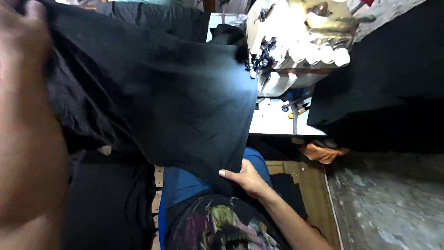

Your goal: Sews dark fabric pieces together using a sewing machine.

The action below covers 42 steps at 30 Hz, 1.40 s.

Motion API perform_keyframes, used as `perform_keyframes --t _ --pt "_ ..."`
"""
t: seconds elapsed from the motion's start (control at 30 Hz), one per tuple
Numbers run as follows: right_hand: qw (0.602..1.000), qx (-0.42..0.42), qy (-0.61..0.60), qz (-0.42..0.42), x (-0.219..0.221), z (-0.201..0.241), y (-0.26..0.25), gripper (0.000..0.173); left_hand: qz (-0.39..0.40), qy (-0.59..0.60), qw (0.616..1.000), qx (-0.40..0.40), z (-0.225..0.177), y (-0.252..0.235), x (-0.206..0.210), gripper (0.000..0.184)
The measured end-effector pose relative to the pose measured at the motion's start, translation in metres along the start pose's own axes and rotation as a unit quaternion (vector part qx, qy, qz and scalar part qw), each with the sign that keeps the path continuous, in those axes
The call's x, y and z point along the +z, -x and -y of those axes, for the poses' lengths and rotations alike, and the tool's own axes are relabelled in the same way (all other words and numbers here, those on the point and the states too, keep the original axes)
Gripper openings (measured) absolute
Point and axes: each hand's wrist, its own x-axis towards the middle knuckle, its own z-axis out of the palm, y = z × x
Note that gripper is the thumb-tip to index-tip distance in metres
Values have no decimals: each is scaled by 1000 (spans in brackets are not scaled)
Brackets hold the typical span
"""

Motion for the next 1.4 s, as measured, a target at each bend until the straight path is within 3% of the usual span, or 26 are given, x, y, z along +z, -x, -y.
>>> perform_keyframes --t 0.07,0.13,0.2,0.3,0.37,0.43,0.47,0.57,0.7,0.8,1.1,1.17,1.4 --pt "1000 -6 6 -11 2 -3 16 17 89 -25 989 118 15 16 62 52" --pt "1000 -11 27 -2 -1 0 30 12 159 -69 980 96 41 45 113 61" --pt "999 -5 28 15 -6 4 44 14 177 -9 980 92 39 89 111 58" --pt "999 -17 -15 29 -9 10 60 19 196 205 945 165 -10 223 81 25" --pt "998 -41 -43 25 -5 17 63 20 335 404 849 63 -19 324 82 18" --pt "997 -55 -54 22 1 25 64 22 450 510 730 -71 -19 393 92 37" --pt "996 -54 -61 25 3 27 66 22 457 553 684 -131 -21 414 97 45" --pt "995 -45 -87 27 8 29 72 21 332 729 533 -271 -43 427 108 48" --pt "992 -59 -107 13 5 31 88 24 150 779 451 -408 -82 409 90 19" --pt "992 -66 -106 4 -4 26 100 22 166 766 472 -405 -87 416 74 19" --pt "998 -41 -8 -48 -26 7 130 9 129 622 690 -348 -94 426 62 33" --pt "998 -41 0 -54 -28 9 130 10 123 602 712 -339 -94 423 61 35" --pt "997 -58 26 -48 -28 15 122 13 79 605 738 -290 -92 424 55 46"
